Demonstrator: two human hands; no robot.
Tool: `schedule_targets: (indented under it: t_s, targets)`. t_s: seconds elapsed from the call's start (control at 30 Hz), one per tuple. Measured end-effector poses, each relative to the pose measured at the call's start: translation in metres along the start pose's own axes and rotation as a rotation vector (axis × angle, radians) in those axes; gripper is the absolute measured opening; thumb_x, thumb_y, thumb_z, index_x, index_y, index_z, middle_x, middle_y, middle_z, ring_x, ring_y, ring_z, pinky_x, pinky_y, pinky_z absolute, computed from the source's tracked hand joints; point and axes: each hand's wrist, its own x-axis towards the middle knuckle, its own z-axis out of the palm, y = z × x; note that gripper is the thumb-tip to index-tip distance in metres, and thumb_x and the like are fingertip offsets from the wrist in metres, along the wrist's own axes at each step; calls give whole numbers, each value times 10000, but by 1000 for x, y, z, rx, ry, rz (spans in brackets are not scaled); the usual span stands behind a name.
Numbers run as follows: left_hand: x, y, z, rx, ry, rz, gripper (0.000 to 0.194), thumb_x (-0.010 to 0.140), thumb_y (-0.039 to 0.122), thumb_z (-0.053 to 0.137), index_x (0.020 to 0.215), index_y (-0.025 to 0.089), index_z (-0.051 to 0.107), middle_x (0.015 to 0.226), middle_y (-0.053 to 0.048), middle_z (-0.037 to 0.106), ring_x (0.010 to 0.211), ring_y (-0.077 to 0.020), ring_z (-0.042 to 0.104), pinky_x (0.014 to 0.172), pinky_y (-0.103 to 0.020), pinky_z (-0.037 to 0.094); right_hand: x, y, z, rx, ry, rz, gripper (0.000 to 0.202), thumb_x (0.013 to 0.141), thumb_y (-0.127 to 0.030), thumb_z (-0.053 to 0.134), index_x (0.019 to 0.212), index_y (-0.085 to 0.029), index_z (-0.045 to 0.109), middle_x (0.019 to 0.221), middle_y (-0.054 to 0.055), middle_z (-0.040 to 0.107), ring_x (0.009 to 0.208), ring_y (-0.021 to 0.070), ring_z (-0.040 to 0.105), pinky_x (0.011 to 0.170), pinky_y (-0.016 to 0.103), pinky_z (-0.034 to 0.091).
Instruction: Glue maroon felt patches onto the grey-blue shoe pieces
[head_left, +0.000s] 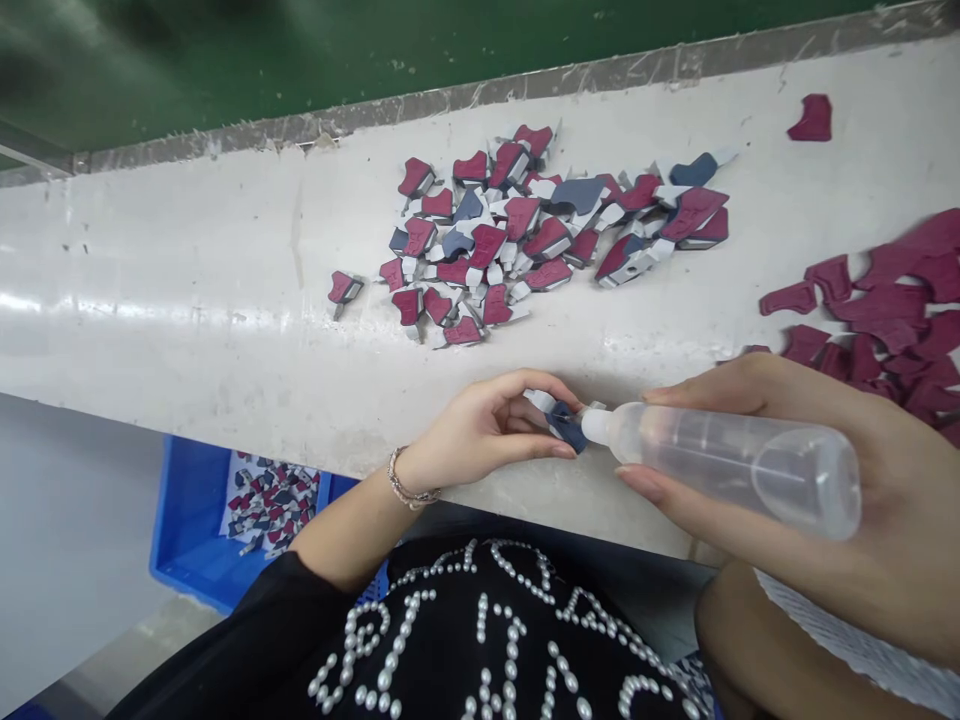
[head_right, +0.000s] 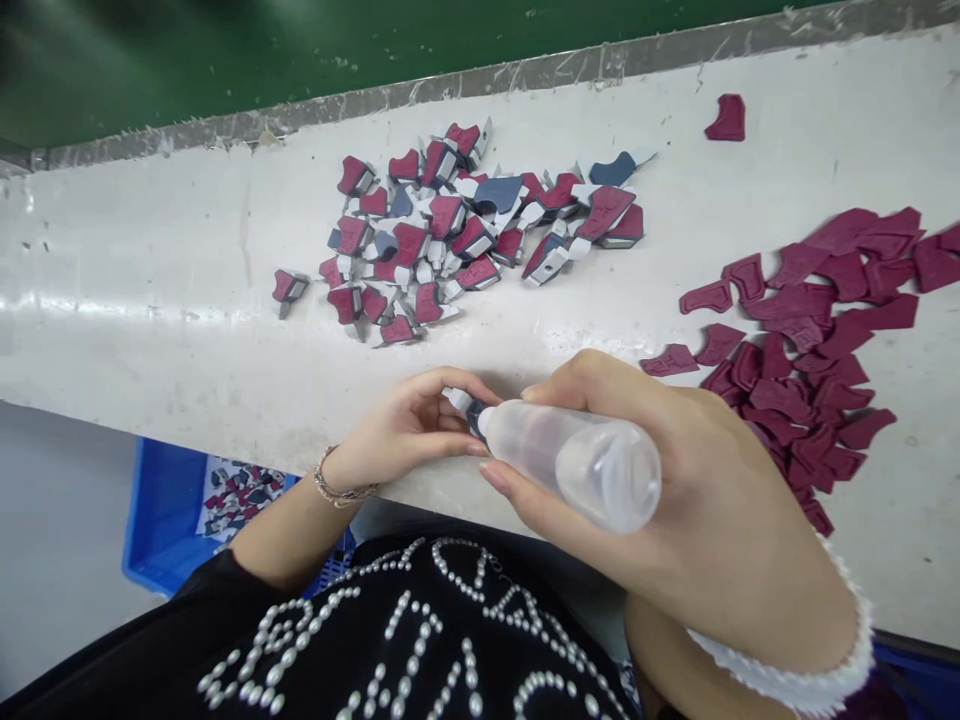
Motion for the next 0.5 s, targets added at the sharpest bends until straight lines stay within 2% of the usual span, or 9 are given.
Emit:
schedule_targets:
  t_s: [0.3, 0.4, 0.5]
  targets:
    - [0, 0, 0, 4, 9, -12, 361, 792, 240, 799, 1111, 185, 637, 1111, -63, 714, 849, -149, 749, 777, -233, 626, 0, 1, 0, -13, 7, 12, 246, 835, -497, 738, 915, -311, 598, 629, -99, 647, 414, 98, 579, 346, 224, 440]
    - [0, -2, 0, -1, 4, -6, 370, 789, 231, 803, 1117, 186, 638, 1086, -58, 716, 866, -150, 749, 786, -225, 623, 0, 0, -1, -46, 35, 9, 243, 844, -518, 720, 905, -312, 608, 704, -71, 668, 491, 116, 613, 354, 230, 432]
    - [0, -2, 0, -5, 2, -5, 361, 793, 212, 800, 1117, 188, 643, 1094, -50, 711, 872, -134, 746, 793, -202, 615, 0, -2, 0, -48, 41, 17, 269, 845, -542, 713, 898, -304, 599, 683, -81, 656, 481, 107, 602, 360, 225, 437]
